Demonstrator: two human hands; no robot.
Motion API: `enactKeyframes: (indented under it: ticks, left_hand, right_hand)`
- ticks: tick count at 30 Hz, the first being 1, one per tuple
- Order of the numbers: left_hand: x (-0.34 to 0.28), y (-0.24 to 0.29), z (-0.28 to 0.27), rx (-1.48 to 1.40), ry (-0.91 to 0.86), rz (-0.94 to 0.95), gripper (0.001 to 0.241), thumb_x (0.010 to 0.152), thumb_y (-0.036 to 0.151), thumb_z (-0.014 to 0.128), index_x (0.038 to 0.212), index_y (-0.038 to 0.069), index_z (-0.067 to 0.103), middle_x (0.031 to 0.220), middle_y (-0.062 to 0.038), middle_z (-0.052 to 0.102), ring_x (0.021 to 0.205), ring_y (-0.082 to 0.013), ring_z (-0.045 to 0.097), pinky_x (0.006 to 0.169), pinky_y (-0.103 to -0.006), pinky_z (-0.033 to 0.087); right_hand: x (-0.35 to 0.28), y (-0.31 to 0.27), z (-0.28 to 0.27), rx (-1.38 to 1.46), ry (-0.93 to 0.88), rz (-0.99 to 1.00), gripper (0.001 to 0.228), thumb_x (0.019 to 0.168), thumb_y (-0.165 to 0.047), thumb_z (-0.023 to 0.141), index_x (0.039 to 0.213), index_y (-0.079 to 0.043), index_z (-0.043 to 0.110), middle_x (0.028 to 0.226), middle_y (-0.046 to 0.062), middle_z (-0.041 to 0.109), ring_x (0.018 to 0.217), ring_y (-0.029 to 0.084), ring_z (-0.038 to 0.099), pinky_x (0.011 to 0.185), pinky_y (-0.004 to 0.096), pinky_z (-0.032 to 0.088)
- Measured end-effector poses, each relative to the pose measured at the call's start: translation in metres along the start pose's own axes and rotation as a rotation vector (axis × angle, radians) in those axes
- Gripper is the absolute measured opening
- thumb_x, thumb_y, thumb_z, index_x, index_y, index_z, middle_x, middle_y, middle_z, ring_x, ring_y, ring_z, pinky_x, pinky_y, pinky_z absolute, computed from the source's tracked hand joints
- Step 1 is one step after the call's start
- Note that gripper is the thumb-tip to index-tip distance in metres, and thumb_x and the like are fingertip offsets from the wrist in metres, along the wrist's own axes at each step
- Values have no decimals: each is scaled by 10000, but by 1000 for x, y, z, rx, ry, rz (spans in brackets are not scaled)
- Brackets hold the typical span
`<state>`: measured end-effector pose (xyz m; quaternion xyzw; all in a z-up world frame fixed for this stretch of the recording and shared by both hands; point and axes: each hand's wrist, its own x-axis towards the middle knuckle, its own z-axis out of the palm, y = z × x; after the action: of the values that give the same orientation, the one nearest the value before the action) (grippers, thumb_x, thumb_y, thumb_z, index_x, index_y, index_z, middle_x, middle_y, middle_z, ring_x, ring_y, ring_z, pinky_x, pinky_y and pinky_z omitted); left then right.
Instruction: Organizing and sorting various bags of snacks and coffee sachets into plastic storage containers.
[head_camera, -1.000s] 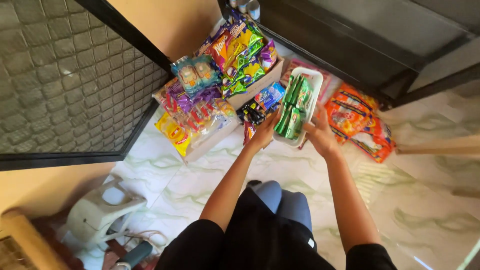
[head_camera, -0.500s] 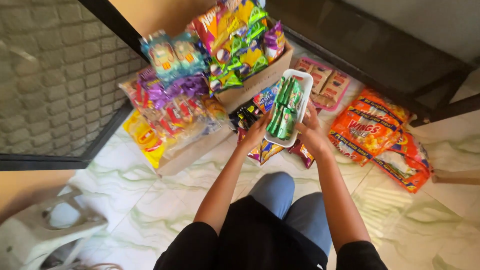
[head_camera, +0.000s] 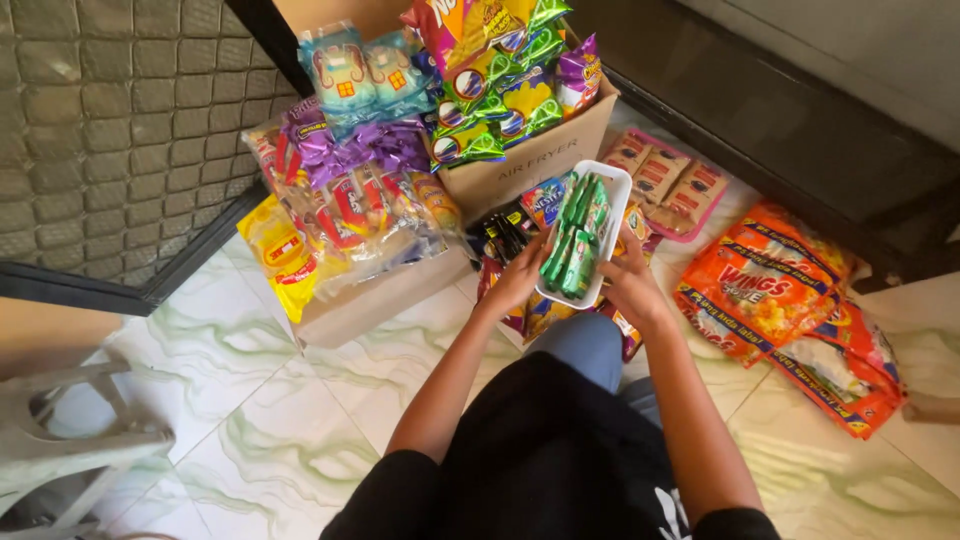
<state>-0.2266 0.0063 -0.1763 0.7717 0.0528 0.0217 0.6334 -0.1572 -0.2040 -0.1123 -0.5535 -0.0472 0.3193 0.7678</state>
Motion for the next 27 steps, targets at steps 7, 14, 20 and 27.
enactKeyframes:
  ticks: [7,14,20,27]
  left_hand:
    - [26,-42,27,41,116,5,638,1079,488,335,1610,133,335,1603,-168,441,1466,-303,439,1181,-377,351]
    - [67,-46,57,-16,139,44,598,1118,447,341,1618,119,320,1589,-181,477,1455,-307,484,1189,-369,357]
    - [109,-116,108,120,39,0,521,1137,349,347,1607,124,359,1533,-210,528,1365,-318,547,1140,-379,415]
    - [117,-27,173,379,-218,-378,488,1034,150,454,1516,216,497,906,-229,725,785,-411,717,707,-495,549]
  right_hand:
    - [34,-8,-30,-23,-87,59,864,904,54,506,1634,-246,155,1415,174,532,1234,308,572,972,520,536]
    - [76,-16,-80,14,-114,87,883,885,96,508,1624,-256,176,1443,160,517,1268,300,559,1014,503,519]
    - [74,-19,-126,0,21,73,902,857,120,487,1616,-259,179,1435,166,514,1237,308,579,973,488,533]
    - [38,28,-207,-192,191,-161,926,854,137,500,1668,-181,194,1586,125,459,1396,237,514,1087,360,481]
